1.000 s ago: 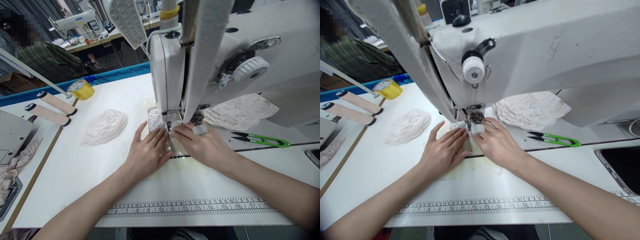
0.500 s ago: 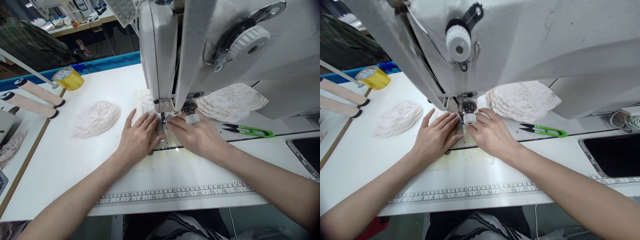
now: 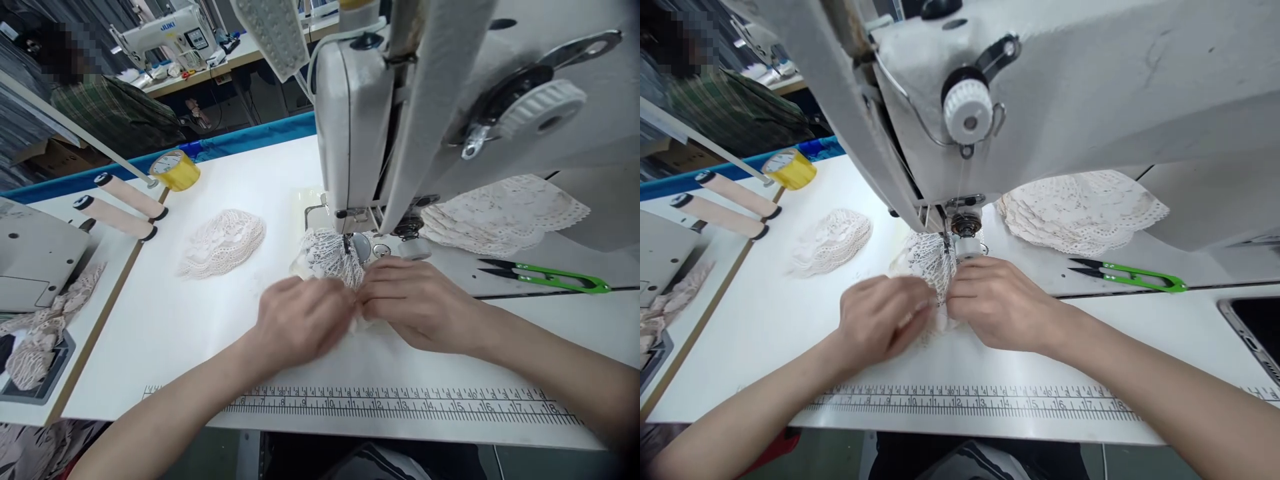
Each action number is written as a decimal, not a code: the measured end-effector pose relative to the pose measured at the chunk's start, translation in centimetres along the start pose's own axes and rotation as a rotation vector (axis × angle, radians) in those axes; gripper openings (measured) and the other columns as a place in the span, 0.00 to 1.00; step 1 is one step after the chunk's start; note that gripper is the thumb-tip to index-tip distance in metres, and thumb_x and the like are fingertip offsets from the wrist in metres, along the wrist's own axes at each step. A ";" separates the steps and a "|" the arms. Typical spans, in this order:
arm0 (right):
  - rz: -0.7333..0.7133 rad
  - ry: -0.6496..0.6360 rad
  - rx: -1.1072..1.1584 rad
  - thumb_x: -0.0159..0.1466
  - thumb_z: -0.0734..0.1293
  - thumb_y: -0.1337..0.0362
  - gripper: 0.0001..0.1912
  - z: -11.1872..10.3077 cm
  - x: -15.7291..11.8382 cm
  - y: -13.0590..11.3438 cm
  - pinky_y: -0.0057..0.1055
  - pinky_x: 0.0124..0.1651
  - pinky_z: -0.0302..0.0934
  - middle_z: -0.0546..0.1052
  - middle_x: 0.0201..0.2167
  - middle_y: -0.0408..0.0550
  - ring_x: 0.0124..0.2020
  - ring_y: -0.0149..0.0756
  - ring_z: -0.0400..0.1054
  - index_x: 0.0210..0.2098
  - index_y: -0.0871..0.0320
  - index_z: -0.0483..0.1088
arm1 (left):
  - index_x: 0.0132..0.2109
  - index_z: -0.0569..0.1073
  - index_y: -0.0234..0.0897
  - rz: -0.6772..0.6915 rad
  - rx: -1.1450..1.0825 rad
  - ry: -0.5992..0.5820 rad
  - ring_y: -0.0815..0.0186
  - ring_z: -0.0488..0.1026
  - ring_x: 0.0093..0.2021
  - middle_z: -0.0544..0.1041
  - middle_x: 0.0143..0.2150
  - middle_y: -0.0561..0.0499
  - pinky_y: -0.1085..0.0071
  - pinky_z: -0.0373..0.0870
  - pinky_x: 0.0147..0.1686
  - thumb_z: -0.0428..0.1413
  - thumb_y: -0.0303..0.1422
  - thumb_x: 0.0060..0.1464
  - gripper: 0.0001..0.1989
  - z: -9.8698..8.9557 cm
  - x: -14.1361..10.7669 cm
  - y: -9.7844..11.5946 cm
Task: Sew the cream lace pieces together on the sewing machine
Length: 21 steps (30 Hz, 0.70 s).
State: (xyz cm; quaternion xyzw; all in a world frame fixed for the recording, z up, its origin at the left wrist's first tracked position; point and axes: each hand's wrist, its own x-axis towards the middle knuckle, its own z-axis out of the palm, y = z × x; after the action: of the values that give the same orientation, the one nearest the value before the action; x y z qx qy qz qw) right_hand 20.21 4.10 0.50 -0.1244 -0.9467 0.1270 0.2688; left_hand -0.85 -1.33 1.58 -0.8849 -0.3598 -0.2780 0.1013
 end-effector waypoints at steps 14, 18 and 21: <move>0.103 0.059 -0.384 0.64 0.60 0.77 0.16 0.5 0.1 -0.1 0.35 0.38 0.70 0.79 0.46 0.51 0.44 0.38 0.74 0.45 0.62 0.75 | 0.41 0.71 0.35 -0.336 0.300 -0.229 0.71 0.66 0.21 0.75 0.35 0.49 0.73 0.47 0.15 0.49 0.41 0.64 0.13 1.2 0.4 -1.8; 0.039 -0.025 -0.275 0.66 0.62 0.73 0.16 0.8 0.1 -0.3 0.39 0.51 0.69 0.78 0.50 0.49 0.54 0.39 0.70 0.52 0.60 0.72 | 0.32 0.70 0.36 -0.297 0.365 -0.178 0.71 0.62 0.18 0.70 0.24 0.54 0.71 0.46 0.16 0.48 0.40 0.65 0.16 0.7 0.2 -1.9; 0.066 -0.039 -0.289 0.66 0.63 0.72 0.17 1.3 -0.1 -0.1 0.43 0.54 0.68 0.74 0.54 0.51 0.56 0.42 0.68 0.54 0.62 0.71 | 0.42 0.73 0.37 -0.282 0.422 -0.186 0.67 0.70 0.25 0.74 0.31 0.51 0.71 0.48 0.17 0.50 0.37 0.64 0.10 0.8 0.4 -2.5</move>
State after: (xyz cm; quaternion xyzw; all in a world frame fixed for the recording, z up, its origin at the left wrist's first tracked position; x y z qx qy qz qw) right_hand 19.56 3.71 -0.58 -0.1906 -0.9555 0.0004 0.2251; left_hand -2.03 0.99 1.08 -0.8070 -0.5374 -0.1258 0.2102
